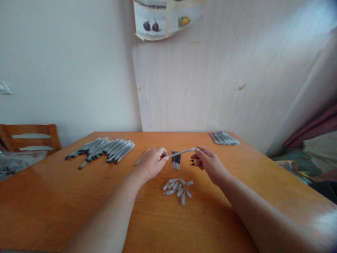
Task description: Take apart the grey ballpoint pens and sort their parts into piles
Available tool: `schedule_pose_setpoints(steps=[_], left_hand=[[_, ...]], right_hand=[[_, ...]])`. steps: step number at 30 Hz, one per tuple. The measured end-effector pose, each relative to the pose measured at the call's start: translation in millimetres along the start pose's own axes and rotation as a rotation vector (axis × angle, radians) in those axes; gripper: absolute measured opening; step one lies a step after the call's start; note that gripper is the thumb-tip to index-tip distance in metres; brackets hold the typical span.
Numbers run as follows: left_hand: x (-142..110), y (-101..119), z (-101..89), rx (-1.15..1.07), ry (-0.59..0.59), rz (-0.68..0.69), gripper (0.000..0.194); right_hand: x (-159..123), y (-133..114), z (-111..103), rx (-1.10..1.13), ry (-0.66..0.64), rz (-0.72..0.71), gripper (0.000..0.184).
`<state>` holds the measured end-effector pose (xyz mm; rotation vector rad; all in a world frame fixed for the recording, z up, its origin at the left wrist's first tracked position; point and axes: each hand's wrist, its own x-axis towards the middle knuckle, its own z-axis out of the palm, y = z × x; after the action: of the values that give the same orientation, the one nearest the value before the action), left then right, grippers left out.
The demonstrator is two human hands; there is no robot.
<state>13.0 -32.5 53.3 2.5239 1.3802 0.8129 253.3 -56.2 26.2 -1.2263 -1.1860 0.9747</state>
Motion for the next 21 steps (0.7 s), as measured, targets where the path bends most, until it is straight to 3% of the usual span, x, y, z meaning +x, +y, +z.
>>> schedule_pose_setpoints(steps=[11, 21], left_hand=[[-3, 14, 10.4, 0.039, 0.002, 0.090, 0.016], [-5, 28, 13.8, 0.009, -0.034, 0.079, 0.016]], right_hand=[[-4, -3, 4, 0.286, -0.134, 0.068, 0.029], [-11, -4, 9, 0.340, -0.263, 0.098, 0.030]])
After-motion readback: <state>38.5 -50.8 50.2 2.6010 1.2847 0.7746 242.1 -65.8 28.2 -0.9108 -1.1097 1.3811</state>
